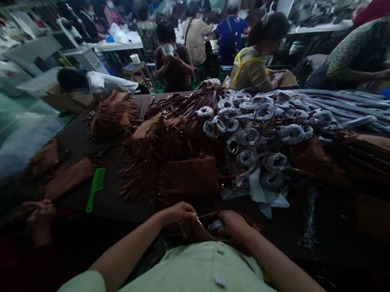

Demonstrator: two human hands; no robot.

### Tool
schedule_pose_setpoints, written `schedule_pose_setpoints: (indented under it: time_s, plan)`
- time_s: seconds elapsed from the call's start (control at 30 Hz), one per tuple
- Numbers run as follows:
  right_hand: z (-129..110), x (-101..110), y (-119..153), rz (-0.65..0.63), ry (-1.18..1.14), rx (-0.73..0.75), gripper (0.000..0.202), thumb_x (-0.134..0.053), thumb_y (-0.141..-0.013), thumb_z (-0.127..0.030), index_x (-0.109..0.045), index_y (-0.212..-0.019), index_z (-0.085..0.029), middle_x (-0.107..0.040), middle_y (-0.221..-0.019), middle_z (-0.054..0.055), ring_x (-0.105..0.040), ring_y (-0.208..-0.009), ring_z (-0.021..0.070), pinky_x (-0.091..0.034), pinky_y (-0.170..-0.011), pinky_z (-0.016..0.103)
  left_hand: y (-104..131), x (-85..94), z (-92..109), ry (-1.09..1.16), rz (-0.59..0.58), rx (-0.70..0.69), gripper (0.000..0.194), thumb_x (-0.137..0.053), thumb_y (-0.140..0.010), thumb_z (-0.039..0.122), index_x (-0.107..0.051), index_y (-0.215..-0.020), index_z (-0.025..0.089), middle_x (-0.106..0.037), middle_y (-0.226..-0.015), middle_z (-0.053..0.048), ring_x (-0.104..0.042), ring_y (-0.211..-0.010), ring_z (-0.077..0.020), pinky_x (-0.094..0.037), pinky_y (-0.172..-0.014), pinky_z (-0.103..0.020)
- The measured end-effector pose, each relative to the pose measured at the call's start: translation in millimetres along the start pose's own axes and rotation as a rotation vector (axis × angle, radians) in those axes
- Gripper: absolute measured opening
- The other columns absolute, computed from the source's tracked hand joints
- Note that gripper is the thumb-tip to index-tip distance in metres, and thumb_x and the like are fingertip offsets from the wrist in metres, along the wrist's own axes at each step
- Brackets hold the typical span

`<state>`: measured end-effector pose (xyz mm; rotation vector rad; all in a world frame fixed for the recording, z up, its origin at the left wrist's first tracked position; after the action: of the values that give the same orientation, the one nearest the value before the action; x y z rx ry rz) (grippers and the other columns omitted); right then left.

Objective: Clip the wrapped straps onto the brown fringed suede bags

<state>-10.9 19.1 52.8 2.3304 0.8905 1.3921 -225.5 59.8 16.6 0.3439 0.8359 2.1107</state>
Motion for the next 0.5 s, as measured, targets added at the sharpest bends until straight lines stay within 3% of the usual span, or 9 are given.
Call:
schedule_pose_setpoints:
  time_s: [0.1,0.17,0.3,0.4,0.5]
  plan:
    - [-27,8,-6,0.193,-0.108,0.084,0.021,-0.054,-0.076,-0.031,-0.066,-0.088,-0.019,-0.066,-0.091,0.005,-0.058,-0.087,0.0167,-0.037,-0.076,0.024,0,-5.1,5,0.194,0.053,-0.066,0.046,-0.072,-0.055,0.048,-0.069,-0.081,0.010,-0.066,-0.074,-0.006,-0.056,-0.060,-0.0109,-0.042,-0.058,-0.021]
    - [-44,9,-11,0.249,-0.144,0.034,0.027,-0.047,-0.082,-0.038,-0.066,-0.078,-0.019,-0.066,-0.080,0.004,-0.058,-0.077,0.0149,-0.037,-0.070,0.024,1,-7.4,10,0.236,0.105,-0.058,0.043,-0.074,-0.052,0.044,-0.069,-0.078,0.009,-0.065,-0.068,-0.005,-0.055,-0.057,-0.0103,-0.042,-0.056,-0.021]
    - [-63,-3,-25,0.094,-0.150,-0.154,0.031,-0.060,-0.071,-0.049,-0.065,-0.067,-0.018,-0.062,-0.064,0.003,-0.051,-0.059,0.0128,-0.029,-0.054,0.023,5,-6.7,21,0.213,0.200,-0.036,0.037,-0.076,-0.051,0.034,-0.069,-0.077,0.009,-0.062,-0.060,-0.001,-0.052,-0.052,-0.0087,-0.040,-0.053,-0.021]
    - [-69,-2,-30,-0.034,-0.273,-0.131,0.019,-0.062,-0.069,-0.033,-0.066,-0.075,-0.016,-0.061,-0.066,0.002,-0.048,-0.057,0.0107,-0.027,-0.052,0.021,8,-7.0,32,0.220,0.192,-0.053,0.036,-0.077,-0.048,0.029,-0.067,-0.077,0.009,-0.063,-0.064,-0.002,-0.053,-0.053,-0.0089,-0.041,-0.055,-0.021]
    - [-71,16,-17,-0.146,-0.368,-0.082,0.016,-0.053,-0.073,-0.022,-0.066,-0.079,-0.014,-0.058,-0.062,-0.001,-0.043,-0.052,0.0080,-0.027,-0.050,0.019,22,-11.8,53,0.216,0.165,-0.065,0.038,-0.074,-0.051,0.030,-0.066,-0.082,0.009,-0.063,-0.066,-0.002,-0.053,-0.053,-0.0093,-0.041,-0.053,-0.022]
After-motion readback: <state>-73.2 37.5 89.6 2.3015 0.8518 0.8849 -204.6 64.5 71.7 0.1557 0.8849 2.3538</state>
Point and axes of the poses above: each hand's wrist, its own y-axis away from the middle knuckle, its own x-axis out of the back of the hand, z = x × y, the point moved 5 cm from there along -y, towards the middle knuckle
